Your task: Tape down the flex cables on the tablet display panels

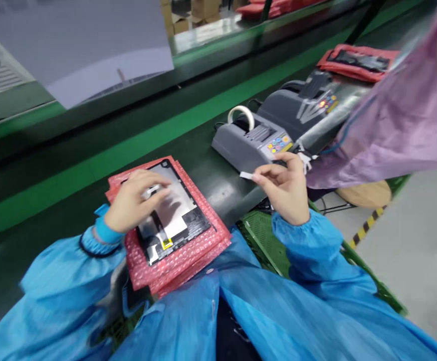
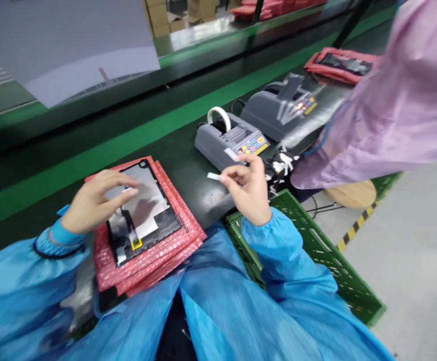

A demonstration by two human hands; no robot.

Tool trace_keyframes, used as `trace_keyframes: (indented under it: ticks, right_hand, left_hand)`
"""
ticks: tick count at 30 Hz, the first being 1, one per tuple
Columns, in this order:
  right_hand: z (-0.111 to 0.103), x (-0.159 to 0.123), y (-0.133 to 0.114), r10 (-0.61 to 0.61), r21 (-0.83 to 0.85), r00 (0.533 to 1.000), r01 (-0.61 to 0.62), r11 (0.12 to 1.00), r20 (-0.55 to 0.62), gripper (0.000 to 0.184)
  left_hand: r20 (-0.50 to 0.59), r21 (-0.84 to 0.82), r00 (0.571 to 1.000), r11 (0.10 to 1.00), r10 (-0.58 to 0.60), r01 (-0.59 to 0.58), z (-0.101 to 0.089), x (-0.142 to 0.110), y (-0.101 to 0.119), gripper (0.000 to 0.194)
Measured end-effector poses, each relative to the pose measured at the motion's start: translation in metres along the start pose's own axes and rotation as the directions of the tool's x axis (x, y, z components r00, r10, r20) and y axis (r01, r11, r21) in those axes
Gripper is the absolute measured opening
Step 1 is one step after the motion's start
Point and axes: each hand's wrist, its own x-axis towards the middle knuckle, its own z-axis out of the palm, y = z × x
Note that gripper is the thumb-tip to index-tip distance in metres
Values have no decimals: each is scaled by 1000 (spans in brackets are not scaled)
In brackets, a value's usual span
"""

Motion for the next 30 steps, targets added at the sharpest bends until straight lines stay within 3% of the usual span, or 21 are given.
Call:
trace_keyframes:
  ticks: [4, 8, 11, 16, 24, 30]
  right_hand:
    - [53, -3, -20, -11, 109, 923, -34, 994, 386, 57]
    - [87, 0, -20, -22, 118, 836, -51, 992, 548, 56]
    - [96, 1, -18, -6, 97, 815, -61, 993, 579, 57]
    - [97, 7, -12, 10, 97, 851, -71, 993, 525, 58]
    - [104, 11, -6, -36, 149, 810, -64, 987, 585, 57]
    - [107, 15, -1, 25, 117, 804, -117, 986, 594, 58]
  left_hand:
    - [47, -108, 999, 994, 23, -18, 19, 11, 15, 37]
    - [45, -159, 999, 987, -17, 24, 27, 10, 12, 32]
    - [62, -177, 996, 981, -70, 80, 28, 4, 6, 25]
    - [59, -221, 969, 944, -240, 247, 28, 0, 1, 19]
    - [128, -265, 921, 883, -367, 388, 26, 4, 7, 19]
    - [174, -191, 878, 859, -447, 475, 32, 8, 10, 21]
